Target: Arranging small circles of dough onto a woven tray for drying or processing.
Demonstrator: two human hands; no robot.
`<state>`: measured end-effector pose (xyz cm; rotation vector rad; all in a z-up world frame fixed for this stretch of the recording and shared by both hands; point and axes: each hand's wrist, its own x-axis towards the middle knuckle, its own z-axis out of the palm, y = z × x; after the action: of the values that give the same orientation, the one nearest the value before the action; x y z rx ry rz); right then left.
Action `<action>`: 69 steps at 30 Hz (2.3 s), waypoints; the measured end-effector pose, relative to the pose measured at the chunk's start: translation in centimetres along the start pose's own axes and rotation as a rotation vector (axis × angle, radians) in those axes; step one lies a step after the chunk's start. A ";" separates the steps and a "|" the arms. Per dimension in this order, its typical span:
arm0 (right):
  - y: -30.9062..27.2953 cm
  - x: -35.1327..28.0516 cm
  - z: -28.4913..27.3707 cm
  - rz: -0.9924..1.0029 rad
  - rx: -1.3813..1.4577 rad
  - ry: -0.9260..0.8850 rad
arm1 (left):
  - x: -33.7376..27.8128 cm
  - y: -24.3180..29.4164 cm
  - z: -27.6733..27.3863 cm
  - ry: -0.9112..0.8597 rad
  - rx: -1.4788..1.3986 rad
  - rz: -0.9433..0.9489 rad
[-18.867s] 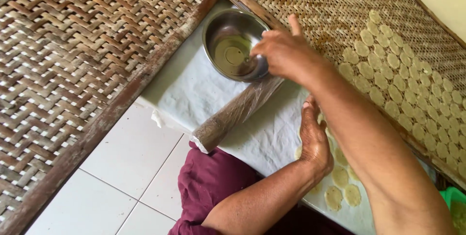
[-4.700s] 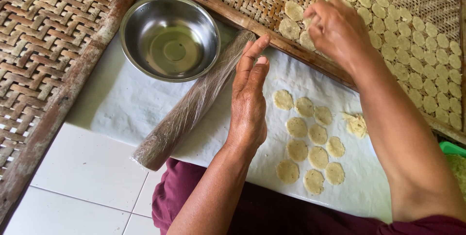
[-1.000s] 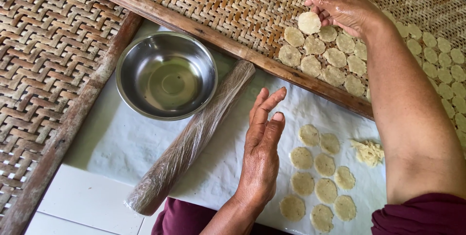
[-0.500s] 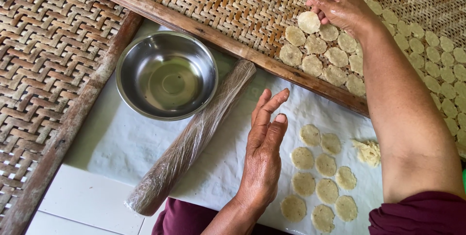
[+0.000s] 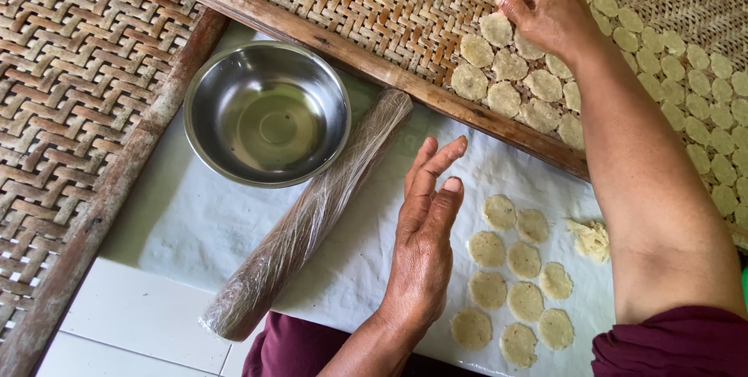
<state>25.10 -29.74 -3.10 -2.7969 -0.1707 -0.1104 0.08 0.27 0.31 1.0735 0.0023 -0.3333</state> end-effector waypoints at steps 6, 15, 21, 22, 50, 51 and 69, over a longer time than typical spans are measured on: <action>1.6 -1.8 0.6 -0.394 -0.345 0.154 | 0.9 -0.6 -1.0 0.037 -0.090 0.110; -6.9 -16.3 -4.6 -0.053 0.055 -0.048 | 1.6 -2.0 -1.4 0.001 -0.196 0.215; -6.8 -25.0 -0.4 -0.056 0.065 -0.190 | 1.4 -1.2 -1.3 -0.001 -0.195 0.184; -7.6 -25.5 -0.4 -0.054 0.063 -0.186 | 1.4 -1.4 -1.2 -0.005 -0.195 0.185; -8.1 -26.2 1.1 0.131 0.386 -0.222 | 2.1 -2.2 -1.4 -0.008 -0.176 0.167; -8.1 -26.2 1.0 0.177 0.408 -0.252 | 2.1 -2.1 -1.4 -0.003 -0.160 0.150; -7.6 -19.1 -6.0 0.413 0.468 -0.461 | 1.9 -1.7 -1.6 0.004 -0.158 0.177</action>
<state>4.82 -26.64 3.18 -2.2859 0.2449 0.5958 1.66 0.38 -2.20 0.9108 -0.0622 -0.1683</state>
